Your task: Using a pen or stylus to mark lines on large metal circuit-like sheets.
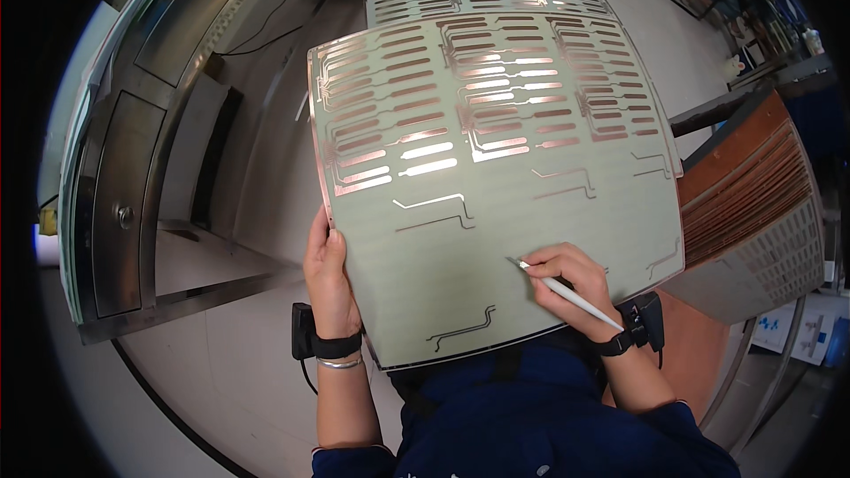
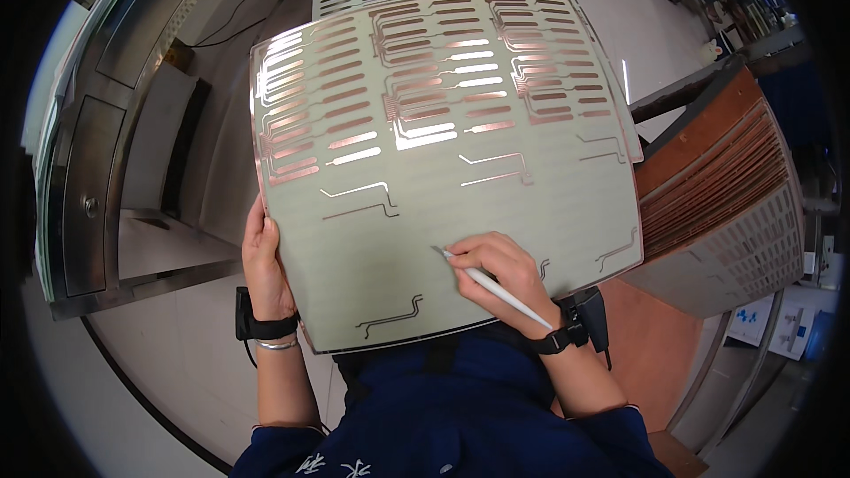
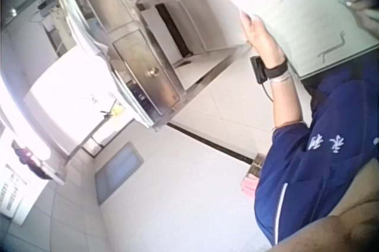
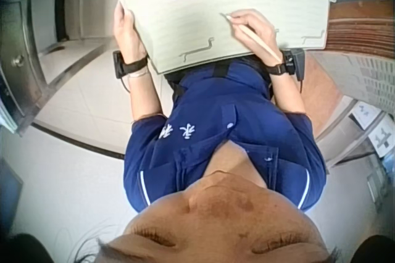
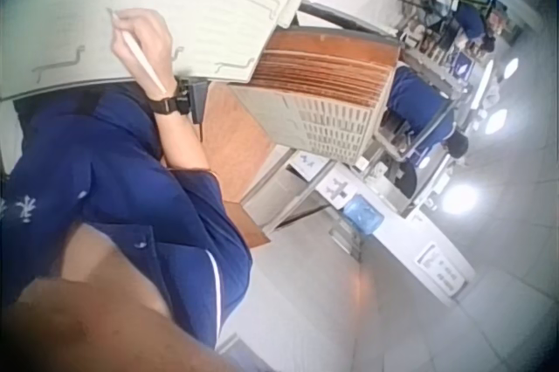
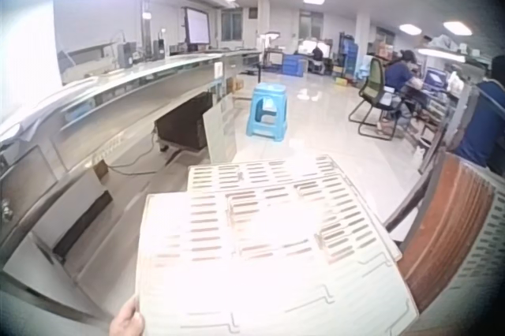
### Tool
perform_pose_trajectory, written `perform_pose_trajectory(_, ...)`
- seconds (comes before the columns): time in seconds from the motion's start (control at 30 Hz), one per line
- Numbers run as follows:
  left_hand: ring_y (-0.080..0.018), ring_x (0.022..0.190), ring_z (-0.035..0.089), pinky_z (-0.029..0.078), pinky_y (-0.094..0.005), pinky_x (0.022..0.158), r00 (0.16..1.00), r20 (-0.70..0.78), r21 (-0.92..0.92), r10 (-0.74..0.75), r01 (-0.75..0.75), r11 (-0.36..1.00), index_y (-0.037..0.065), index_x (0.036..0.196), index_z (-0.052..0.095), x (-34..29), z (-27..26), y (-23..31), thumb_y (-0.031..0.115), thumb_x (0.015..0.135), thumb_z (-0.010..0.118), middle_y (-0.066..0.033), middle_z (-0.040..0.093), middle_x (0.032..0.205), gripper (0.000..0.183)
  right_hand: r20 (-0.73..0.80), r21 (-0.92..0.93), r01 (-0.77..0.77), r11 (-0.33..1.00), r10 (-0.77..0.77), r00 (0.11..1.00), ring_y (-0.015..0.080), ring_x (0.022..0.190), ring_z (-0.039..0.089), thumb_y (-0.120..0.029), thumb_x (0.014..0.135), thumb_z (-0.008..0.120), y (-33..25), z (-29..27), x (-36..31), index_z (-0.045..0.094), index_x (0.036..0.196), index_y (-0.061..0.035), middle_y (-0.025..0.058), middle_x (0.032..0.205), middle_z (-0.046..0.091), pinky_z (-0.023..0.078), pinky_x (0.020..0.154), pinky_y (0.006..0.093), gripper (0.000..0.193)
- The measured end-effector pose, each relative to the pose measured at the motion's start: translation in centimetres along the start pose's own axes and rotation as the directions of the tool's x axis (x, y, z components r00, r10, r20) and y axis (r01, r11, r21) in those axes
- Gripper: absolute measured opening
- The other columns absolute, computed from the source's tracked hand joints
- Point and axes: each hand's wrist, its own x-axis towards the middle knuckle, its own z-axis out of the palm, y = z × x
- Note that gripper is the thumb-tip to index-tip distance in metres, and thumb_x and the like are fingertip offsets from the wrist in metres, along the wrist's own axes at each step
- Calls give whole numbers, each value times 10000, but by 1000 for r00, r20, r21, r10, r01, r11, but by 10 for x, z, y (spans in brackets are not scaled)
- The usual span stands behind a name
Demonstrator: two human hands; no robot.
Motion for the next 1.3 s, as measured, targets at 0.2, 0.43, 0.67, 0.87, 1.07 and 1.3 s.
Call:
perform_pose_trajectory(0.2,-191,1221,523,434,-319,1034,1000,10,21,7,-8,1000,-39,1425,353,1,-2,-1,114,1007,449,-129,489,1389,455,75,306,-232,923,219,973,181,859,664,7,771,692,1,-10,7,647,879,-18,96,960,690,519,760,271,120)
perform_pose_trajectory(0.43,-173,1212,524,426,-306,1028,1000,-6,-23,10,-10,1000,-52,1418,365,-1,-2,-1,89,1001,461,-128,508,1368,450,251,135,-249,959,210,945,109,702,607,-37,786,713,8,-20,35,615,827,-42,40,803,671,480,635,236,106)
perform_pose_trajectory(0.67,-172,1211,526,427,-305,1025,1000,-20,-8,-6,6,1000,-51,1420,362,0,-1,1,94,1002,464,-129,510,1370,455,243,162,-205,965,162,956,131,721,620,10,769,697,11,-16,37,572,776,-32,74,816,675,486,647,245,132)
perform_pose_trajectory(0.87,-171,1207,527,428,-304,1021,999,-33,-2,-22,22,1000,-53,1418,364,2,0,-1,90,1000,464,-132,516,1361,453,201,192,-158,969,119,972,128,653,625,-36,771,711,15,-14,38,574,768,-53,36,790,678,484,565,247,138)
perform_pose_trajectory(1.07,-171,1201,533,431,-301,1018,999,-42,8,-27,27,1000,-56,1418,363,0,2,3,82,998,462,-135,519,1358,453,188,152,-157,976,127,974,130,652,631,-27,772,707,13,-13,39,563,761,-46,49,785,676,493,568,237,145)
perform_pose_trajectory(1.3,-168,1197,536,432,-299,1016,998,-58,9,-33,33,999,-55,1415,369,1,1,2,77,999,454,-132,522,1354,445,221,185,-152,971,110,969,139,662,641,-15,763,711,13,-14,40,560,759,-46,50,779,675,487,561,250,154)
